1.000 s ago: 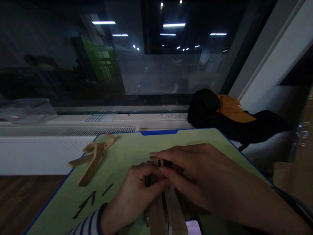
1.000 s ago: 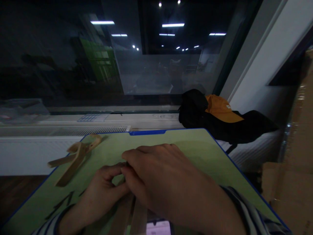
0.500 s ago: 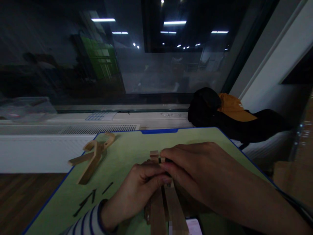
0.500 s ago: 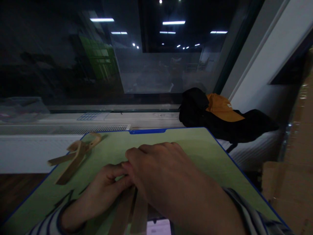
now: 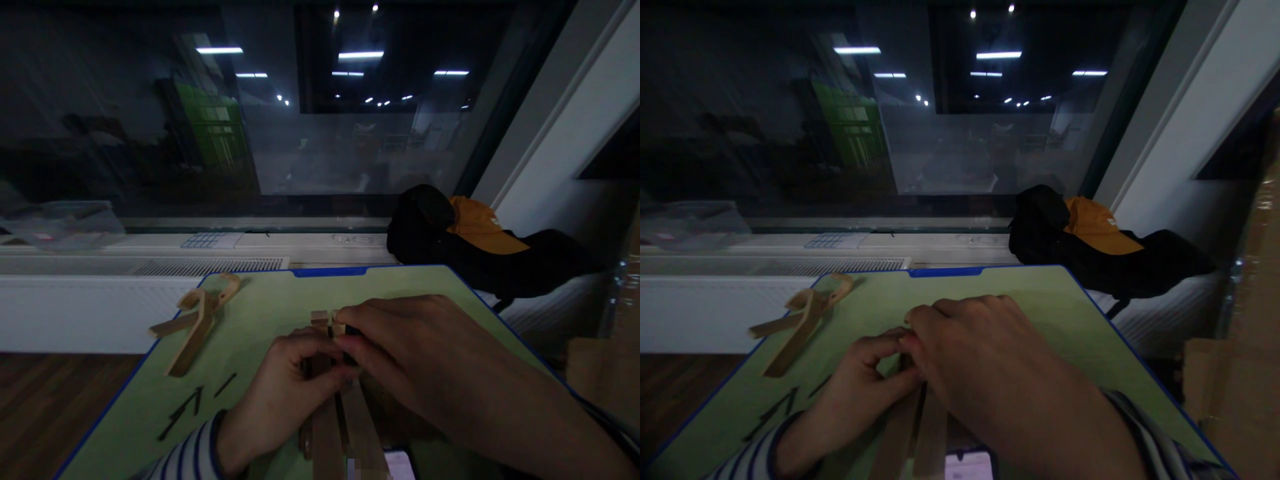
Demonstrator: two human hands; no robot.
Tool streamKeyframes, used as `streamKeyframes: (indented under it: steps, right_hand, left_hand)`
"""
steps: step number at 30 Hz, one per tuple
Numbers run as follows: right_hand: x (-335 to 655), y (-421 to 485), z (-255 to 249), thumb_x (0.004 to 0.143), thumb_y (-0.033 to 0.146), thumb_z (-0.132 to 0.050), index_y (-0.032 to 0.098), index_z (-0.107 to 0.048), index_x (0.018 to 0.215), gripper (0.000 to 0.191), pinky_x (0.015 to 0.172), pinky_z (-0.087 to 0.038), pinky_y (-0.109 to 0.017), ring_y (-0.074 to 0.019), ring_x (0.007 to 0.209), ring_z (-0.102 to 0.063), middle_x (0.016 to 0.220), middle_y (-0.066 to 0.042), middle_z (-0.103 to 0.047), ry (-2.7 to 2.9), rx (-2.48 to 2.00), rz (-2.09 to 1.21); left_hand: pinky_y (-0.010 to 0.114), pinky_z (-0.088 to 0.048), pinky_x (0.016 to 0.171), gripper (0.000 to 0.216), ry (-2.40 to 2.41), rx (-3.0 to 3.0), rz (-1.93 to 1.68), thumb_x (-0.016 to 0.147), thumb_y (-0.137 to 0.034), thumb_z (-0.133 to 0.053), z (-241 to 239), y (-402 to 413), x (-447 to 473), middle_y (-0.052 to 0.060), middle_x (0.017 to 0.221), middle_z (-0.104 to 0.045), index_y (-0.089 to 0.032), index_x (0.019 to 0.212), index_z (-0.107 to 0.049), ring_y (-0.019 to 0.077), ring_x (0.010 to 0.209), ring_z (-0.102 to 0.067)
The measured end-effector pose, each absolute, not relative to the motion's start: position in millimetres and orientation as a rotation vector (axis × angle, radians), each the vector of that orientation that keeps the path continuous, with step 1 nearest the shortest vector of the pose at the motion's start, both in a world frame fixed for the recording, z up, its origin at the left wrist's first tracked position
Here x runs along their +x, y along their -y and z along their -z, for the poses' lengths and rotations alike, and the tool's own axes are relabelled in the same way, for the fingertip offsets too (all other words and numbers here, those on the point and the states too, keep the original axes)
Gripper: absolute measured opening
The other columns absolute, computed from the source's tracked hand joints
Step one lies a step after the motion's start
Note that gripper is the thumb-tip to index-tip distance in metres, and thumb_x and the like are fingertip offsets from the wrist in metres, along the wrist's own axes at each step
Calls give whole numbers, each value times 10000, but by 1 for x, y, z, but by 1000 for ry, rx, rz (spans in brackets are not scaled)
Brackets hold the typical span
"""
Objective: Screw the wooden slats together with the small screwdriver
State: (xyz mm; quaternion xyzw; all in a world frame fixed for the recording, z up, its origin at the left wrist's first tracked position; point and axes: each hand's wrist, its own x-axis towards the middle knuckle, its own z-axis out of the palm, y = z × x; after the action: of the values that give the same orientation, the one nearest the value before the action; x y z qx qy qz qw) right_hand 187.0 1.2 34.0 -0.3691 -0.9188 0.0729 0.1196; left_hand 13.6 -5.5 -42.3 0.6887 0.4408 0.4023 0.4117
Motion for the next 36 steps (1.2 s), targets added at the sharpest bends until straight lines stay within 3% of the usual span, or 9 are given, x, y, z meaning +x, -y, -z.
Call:
streamKeyframes:
  steps: [5,10,28,36]
  right_hand:
    - [186,0,-37,925,360,-437,271,-583,1006,189,668,-418,-311,-160,748,-599,864,28,-657,2620,-1080,-305]
    - [190,-2,-34,917,260,-453,285,-554,1177,280,715,-435,-289,-148,861,-617,1020,9,-671,2577,-964,-326]
    - [190,2,-35,899,207,-489,218,-562,881,76,659,-398,-311,-153,719,-584,817,15,-643,2727,-1025,-217]
    - [192,-1,-34,930,268,-436,267,-550,937,114,640,-403,-313,-145,713,-587,836,61,-637,2682,-1079,-203]
  left_hand:
    - [215,-477,701,100,-1132,1719,-1040,733,-124,-679,43,6,14,-36,768,-725,-211,758,-723,131,733,-645]
    - [206,-483,670,93,-1136,1727,-1012,752,-141,-665,41,5,13,-42,743,-731,-211,747,-726,130,703,-648]
    - [198,-450,725,216,-901,1731,-854,884,-185,-551,40,5,8,-54,865,-727,-294,964,-719,113,787,-637]
    - [184,-453,678,135,-1108,1764,-974,777,-140,-639,44,8,13,-65,760,-714,-242,803,-723,110,710,-622]
